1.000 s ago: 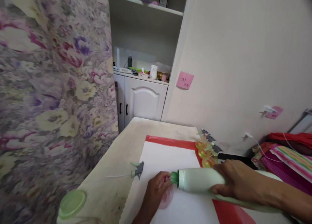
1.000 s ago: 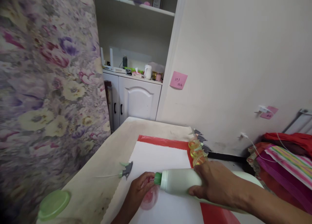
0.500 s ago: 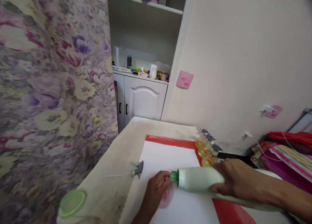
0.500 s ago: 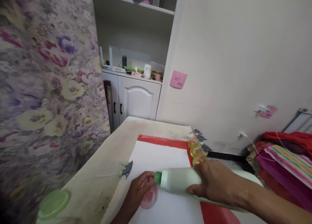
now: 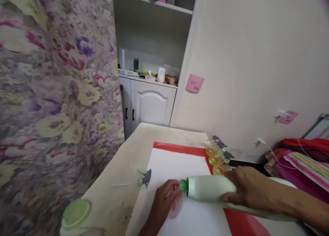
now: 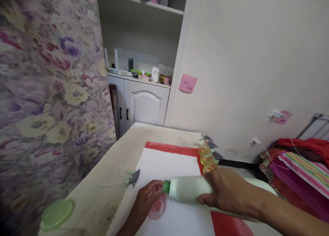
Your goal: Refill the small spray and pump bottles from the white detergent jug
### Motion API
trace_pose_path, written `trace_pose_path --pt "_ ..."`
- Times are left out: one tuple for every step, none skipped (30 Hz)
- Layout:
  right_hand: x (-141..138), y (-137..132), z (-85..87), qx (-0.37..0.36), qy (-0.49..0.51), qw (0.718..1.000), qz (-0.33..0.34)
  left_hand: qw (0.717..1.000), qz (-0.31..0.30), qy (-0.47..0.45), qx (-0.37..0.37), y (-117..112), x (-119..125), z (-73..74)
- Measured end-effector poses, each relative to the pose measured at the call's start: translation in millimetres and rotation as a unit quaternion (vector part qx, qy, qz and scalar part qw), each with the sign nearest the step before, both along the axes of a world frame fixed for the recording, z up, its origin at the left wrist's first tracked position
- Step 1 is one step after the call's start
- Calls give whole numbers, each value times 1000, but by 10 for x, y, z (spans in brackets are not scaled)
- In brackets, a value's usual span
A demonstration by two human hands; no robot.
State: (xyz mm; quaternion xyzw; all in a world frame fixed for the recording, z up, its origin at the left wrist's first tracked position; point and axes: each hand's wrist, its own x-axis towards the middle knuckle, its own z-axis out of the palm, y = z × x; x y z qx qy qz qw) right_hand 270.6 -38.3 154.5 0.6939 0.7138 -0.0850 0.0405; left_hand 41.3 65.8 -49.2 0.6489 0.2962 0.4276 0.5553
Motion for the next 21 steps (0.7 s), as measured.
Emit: trace_pose_path --pt "1 -1 1 0 -3 1000 1 1000 2 0 -1 0 0 -1" --pt "-3 -3 5 -3 -5 1000 -1 1000 2 1 -1 2 0 -4" --pt "-9 -6 12 -4 -5 1000 0 1000 3 2 1 5 0 -11" --pt "-17 -9 20 -5 -3 1000 1 1000 4 1 4 10 1 -19" --pt "-26 -11 28 -4 -2 1000 1 1000 4 0 6 15 2 -29" --pt "-33 -13 34 -3 -2 1000 1 1000 3 -1 8 21 4 -38" --pt "-38 -13 36 -1 -3 1000 1 1000 2 -2 8 25 5 -45" --pt "-39 -12 36 -2 -3 1000 2 1000 2 -2 8 28 5 -49" --pt "-37 -10 33 -1 -3 1000 3 1000 2 -2 8 29 6 -49" --pt "-33 -8 27 1 -3 1000 6 1000 1 -2 9 28 6 -47" --pt "-27 -6 21 3 -1 1000 10 1000 2 -2 9 25 6 -42" --pt "-21 -4 15 4 1 1000 12 1000 1 -4 8 21 5 -35" --pt "-17 -3 11 5 2 1000 12 1000 0 -5 7 15 4 -27" --pt "-15 -1 10 5 3 1000 13 1000 -1 -5 6 10 3 -20" --pt "-16 -1 11 5 2 1000 12 1000 -2 -5 5 6 1 -14" --pt "-20 0 15 3 2 1000 11 1000 -1 -2 6 3 -2 -9" --pt "-24 1 19 3 0 1000 9 1000 -1 1 7 1 -5 -7" --pt "-29 2 22 1 0 1000 8 1000 -1 4 8 1 -7 -7" --pt "-31 3 24 -2 0 1000 7 1000 -1 7 8 3 -10 -8" --pt "-31 5 24 -3 0 1000 7 1000 -2 8 7 6 -12 -11" --pt "-28 5 22 -3 -2 1000 6 1000 -3 9 7 10 -13 -14"
